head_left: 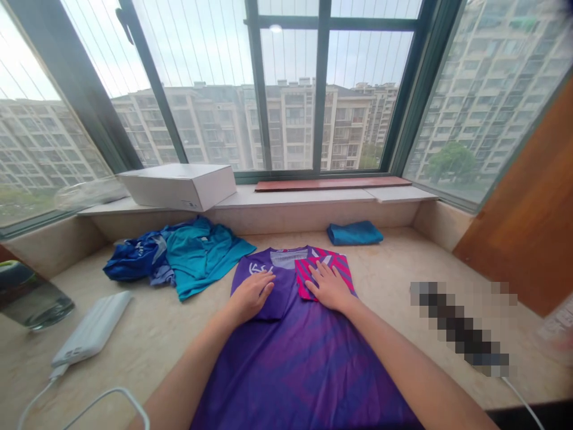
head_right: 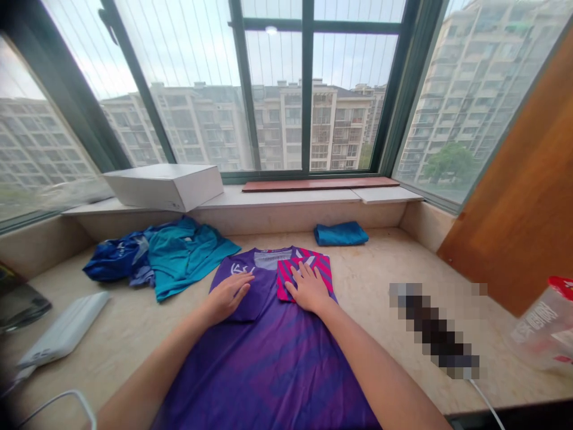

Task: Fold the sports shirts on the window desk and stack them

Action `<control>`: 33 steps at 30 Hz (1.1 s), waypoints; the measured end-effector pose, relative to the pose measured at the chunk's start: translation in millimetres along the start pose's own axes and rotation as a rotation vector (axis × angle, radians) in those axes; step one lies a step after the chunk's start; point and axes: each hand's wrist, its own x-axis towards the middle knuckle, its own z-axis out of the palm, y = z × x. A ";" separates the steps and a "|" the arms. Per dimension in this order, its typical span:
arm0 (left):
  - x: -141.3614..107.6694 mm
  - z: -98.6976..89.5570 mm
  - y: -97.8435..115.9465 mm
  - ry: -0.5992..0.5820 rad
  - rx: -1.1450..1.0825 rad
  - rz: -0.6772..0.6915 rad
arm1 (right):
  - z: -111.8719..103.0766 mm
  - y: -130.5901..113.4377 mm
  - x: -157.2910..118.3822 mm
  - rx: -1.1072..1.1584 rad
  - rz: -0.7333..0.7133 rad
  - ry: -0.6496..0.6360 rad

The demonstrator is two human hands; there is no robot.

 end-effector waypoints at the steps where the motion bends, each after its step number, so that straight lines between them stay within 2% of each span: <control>1: 0.0 3.8 -3.1 -0.022 0.069 -0.030 | 0.1 -0.6 -0.3 -0.008 0.005 -0.004; 5: 0.5 12.7 -11.6 -0.140 0.210 -0.176 | 0.6 -1.1 -2.7 -0.037 0.017 -0.015; 10: 6.3 14.5 -8.1 -0.112 0.247 -0.294 | 0.2 0.0 -7.8 -0.056 -0.002 -0.002; 15: 13.7 21.7 -8.9 -0.123 0.259 -0.313 | 1.0 -1.0 -11.1 -0.041 -0.083 -0.038; 21: 30.0 27.2 -22.5 -0.122 0.282 -0.300 | 1.8 -1.8 4.8 -0.057 -0.068 -0.044; 27: 53.8 17.5 -32.0 -0.072 0.305 -0.312 | -13.2 1.2 36.6 -0.066 -0.063 0.048; 33: 67.5 -10.6 -60.2 0.050 0.391 -0.343 | -45.6 26.4 70.9 -0.093 0.020 0.181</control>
